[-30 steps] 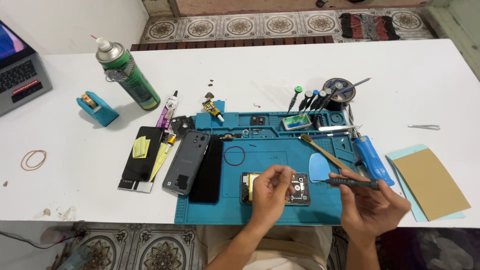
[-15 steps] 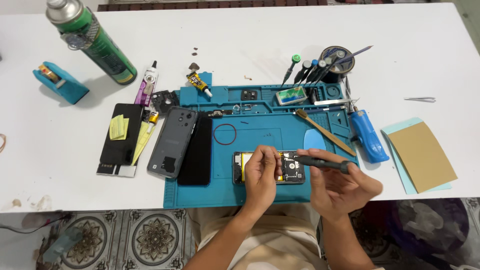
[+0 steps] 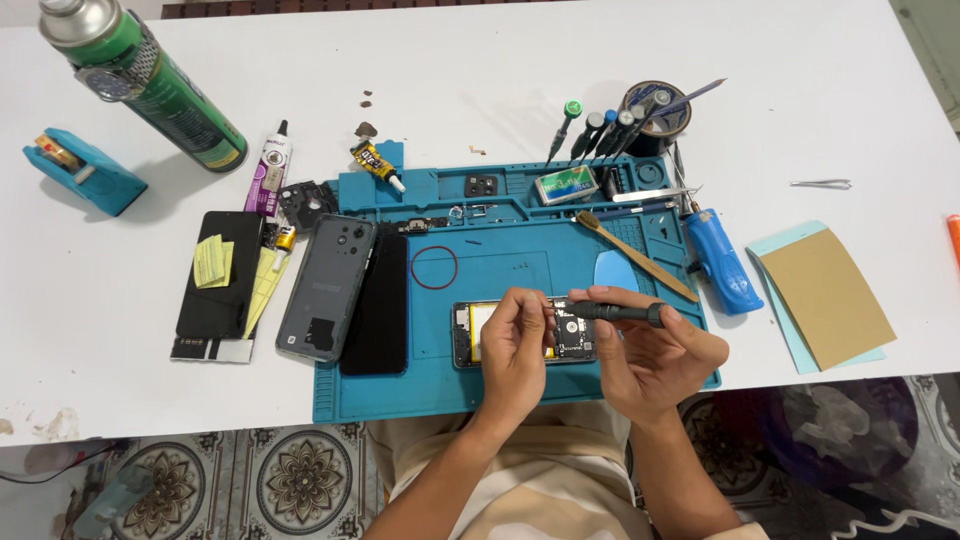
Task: The person repairs a disassembled smartphone on a blue work mat, using a screwdriver to work on the internal components and battery area, prying at the phone body, brushing the interior, and finally pressing the phone housing back together and handling the closed phone.
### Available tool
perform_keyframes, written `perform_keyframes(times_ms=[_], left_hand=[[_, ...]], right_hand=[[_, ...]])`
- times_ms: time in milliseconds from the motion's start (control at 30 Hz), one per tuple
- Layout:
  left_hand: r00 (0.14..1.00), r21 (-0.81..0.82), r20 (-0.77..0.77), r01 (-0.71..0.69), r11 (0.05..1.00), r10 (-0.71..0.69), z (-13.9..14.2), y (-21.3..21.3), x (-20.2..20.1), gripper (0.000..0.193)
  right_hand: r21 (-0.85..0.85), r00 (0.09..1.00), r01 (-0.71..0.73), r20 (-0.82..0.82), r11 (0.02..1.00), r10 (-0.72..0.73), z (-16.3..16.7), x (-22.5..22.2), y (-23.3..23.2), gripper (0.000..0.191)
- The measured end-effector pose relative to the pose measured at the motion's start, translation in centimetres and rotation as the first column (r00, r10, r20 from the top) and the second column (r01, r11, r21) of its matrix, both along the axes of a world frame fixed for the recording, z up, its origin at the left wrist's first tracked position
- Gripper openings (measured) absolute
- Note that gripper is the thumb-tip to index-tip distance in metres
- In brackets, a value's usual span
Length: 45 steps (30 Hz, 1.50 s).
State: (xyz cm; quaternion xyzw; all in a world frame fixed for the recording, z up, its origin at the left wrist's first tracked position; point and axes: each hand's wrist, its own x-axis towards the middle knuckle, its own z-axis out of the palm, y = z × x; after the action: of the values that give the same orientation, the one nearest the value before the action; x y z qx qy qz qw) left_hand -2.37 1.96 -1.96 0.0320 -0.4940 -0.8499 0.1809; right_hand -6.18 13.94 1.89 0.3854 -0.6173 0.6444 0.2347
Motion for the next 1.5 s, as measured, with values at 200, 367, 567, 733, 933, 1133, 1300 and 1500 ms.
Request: perform_keyframes(times_ms=[200, 367, 567, 733, 933, 1133, 1300, 1500], left_hand=[[0.998, -0.17, -0.001, -0.066, 0.983, 0.066, 0.5, 0.1, 0.3, 0.027], [0.992, -0.465, -0.047, -0.126, 0.876, 0.118, 2.2, -0.1, 0.7, 0.019], [0.982, -0.578, -0.187, -0.135, 0.805, 0.031, 5.3, -2.3, 2.2, 0.045], [0.978, -0.816, -0.203, -0.192, 0.545, 0.042, 5.3, -4.1, 2.0, 0.049], [0.987, -0.835, -0.149, -0.16, 0.526, 0.064, 4.4, -4.0, 1.9, 0.051], [0.988, -0.832, -0.147, -0.154, 0.534, 0.056, 4.3, -4.0, 1.9, 0.055], [0.99, -0.829, -0.131, -0.139, 0.542, 0.054, 4.2, -4.0, 1.9, 0.057], [0.985, -0.82, -0.164, -0.167, 0.547, 0.056, 4.4, -4.0, 1.8, 0.056]], right_hand=[[0.028, 1.0, 0.0, 0.001, 1.0, 0.0, 0.6, 0.2, 0.5, 0.063], [0.032, 1.0, 0.023, 0.01, 0.999, -0.024, 0.3, 0.2, 1.6, 0.064], [0.042, 0.999, 0.038, 0.019, 0.998, -0.039, -1.4, -0.1, 4.4, 0.064], [0.236, 0.997, 0.043, 0.048, 0.971, -0.056, -3.2, -1.1, 5.4, 0.061], [0.241, 0.994, 0.047, 0.08, 0.969, -0.068, -3.8, -1.2, 5.3, 0.058], [0.249, 0.992, 0.025, 0.117, 0.968, -0.056, -3.8, -1.4, 5.2, 0.058], [0.276, 0.995, 0.023, 0.086, 0.961, -0.049, -3.6, -1.4, 5.2, 0.058], [0.38, 0.979, 0.187, -0.146, 0.906, -0.141, -2.5, -1.7, 4.8, 0.065]])
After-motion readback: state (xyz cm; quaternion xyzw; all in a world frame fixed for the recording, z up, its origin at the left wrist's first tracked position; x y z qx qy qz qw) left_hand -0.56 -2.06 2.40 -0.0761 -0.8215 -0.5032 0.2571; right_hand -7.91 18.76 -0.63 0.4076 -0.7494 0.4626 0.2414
